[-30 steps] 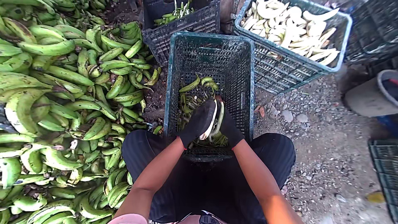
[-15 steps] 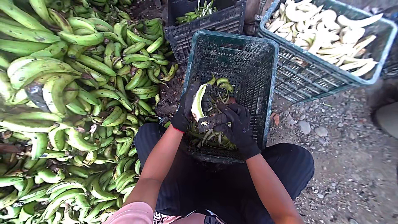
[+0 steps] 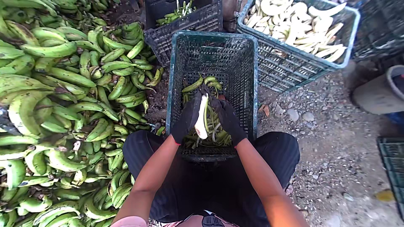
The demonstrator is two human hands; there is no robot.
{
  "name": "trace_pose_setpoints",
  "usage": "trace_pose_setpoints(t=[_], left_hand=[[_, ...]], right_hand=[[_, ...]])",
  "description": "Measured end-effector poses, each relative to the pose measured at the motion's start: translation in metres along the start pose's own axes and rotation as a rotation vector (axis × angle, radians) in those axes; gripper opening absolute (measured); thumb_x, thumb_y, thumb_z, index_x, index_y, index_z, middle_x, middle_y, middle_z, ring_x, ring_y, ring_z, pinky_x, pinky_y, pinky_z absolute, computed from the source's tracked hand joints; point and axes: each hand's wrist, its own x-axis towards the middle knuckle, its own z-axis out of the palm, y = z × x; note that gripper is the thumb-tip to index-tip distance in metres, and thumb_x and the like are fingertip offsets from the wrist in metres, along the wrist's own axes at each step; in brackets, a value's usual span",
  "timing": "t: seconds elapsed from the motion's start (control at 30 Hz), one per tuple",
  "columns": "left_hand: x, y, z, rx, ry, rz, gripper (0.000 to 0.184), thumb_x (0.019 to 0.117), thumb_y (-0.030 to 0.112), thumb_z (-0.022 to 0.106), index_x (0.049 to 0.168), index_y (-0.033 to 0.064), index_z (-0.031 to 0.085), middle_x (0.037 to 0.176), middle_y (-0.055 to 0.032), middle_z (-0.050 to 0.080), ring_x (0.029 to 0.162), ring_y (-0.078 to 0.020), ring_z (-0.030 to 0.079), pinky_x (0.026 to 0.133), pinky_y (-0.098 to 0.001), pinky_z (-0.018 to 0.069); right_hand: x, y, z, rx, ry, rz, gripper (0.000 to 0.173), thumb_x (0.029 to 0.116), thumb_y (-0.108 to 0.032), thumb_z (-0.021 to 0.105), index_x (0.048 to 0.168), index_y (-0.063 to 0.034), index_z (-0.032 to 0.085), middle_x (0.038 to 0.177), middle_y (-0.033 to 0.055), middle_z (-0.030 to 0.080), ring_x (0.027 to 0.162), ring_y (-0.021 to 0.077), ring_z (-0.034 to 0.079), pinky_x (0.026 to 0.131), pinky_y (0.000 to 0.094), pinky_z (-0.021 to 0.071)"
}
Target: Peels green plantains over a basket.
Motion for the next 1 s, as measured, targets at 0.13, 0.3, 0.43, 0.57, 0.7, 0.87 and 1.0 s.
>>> trace_pose_setpoints(t=[0.13,0.3,0.43,0.57,0.7,0.87,1.0], left_hand=[[0.003,-0.003,0.005,-0.042,-0.076,-0.056,0.049,0.1118,0.035,0.024,0.143,0.0095,0.052,0.088,-0.0059,0.065,0.063,-0.0130,0.061,0.059,-0.0321,0.0561],[0.008,-0.021,-0.024,0.435,-0.113,-0.028,0.057,0.1082,0.048,0.039,0.158,0.0200,0.036,0.135,-0.0154,0.062,0.116,-0.0254,0.065,0.101,-0.0512,0.0505],[0.009,-0.034,-0.031,0.703,-0.298,-0.139,0.069,0.1061,0.051,0.045,0.163,0.0187,0.024,0.134,-0.0266,0.060,0.119,-0.0441,0.061,0.100,-0.0682,0.0445],[0.011,-0.042,-0.022,0.906,-0.518,-0.260,0.065,0.1045,0.052,0.048,0.160,0.0222,0.032,0.133,-0.0248,0.062,0.121,-0.0457,0.060,0.099,-0.0714,0.0422],[0.014,-0.051,-0.014,0.953,-0.568,-0.298,0.066,0.1036,0.055,0.048,0.159,0.0233,0.035,0.134,-0.0208,0.062,0.121,-0.0426,0.061,0.098,-0.0707,0.0438],[0.016,-0.034,-0.015,0.990,-0.409,-0.361,0.062,0.1051,0.049,0.049,0.154,0.0122,0.043,0.136,-0.0268,0.059,0.128,-0.0462,0.054,0.107,-0.0666,0.0385],[0.017,-0.037,-0.017,1.084,-0.426,-0.440,0.070,0.1040,0.057,0.044,0.158,0.0140,0.037,0.145,-0.0236,0.054,0.135,-0.0432,0.050,0.111,-0.0632,0.0364]], right_hand=[[0.002,0.002,-0.018,0.082,0.014,0.079,0.053,0.1064,-0.048,0.043,0.131,-0.0057,0.063,0.114,0.0157,0.067,0.108,0.0261,0.063,0.094,0.0534,0.0493],[-0.013,-0.021,-0.064,-0.311,0.244,0.115,0.059,0.0975,-0.061,0.051,0.136,-0.0181,0.064,0.124,0.0191,0.065,0.113,0.0348,0.062,0.092,0.0601,0.0481],[-0.030,-0.037,-0.108,-0.604,0.366,0.158,0.075,0.0919,-0.077,0.043,0.135,-0.0196,0.065,0.130,0.0228,0.064,0.122,0.0439,0.059,0.100,0.0705,0.0386],[-0.036,-0.028,-0.124,-0.642,0.299,0.168,0.067,0.0948,-0.070,0.048,0.118,-0.0110,0.070,0.109,0.0208,0.070,0.105,0.0413,0.066,0.088,0.0676,0.0469],[-0.030,-0.016,-0.099,-0.514,-0.107,0.243,0.068,0.0954,-0.072,0.050,0.099,-0.0070,0.070,0.090,0.0167,0.069,0.090,0.0379,0.068,0.075,0.0636,0.0513],[-0.040,0.001,-0.075,-0.410,-0.120,0.242,0.057,0.1050,-0.056,0.045,0.113,-0.0044,0.065,0.100,0.0235,0.068,0.095,0.0439,0.068,0.077,0.0651,0.0534],[-0.044,0.003,-0.053,-0.631,-0.584,0.387,0.072,0.1036,-0.059,0.045,0.134,0.0049,0.059,0.142,0.0310,0.054,0.140,0.0484,0.044,0.112,0.0692,0.0326]])
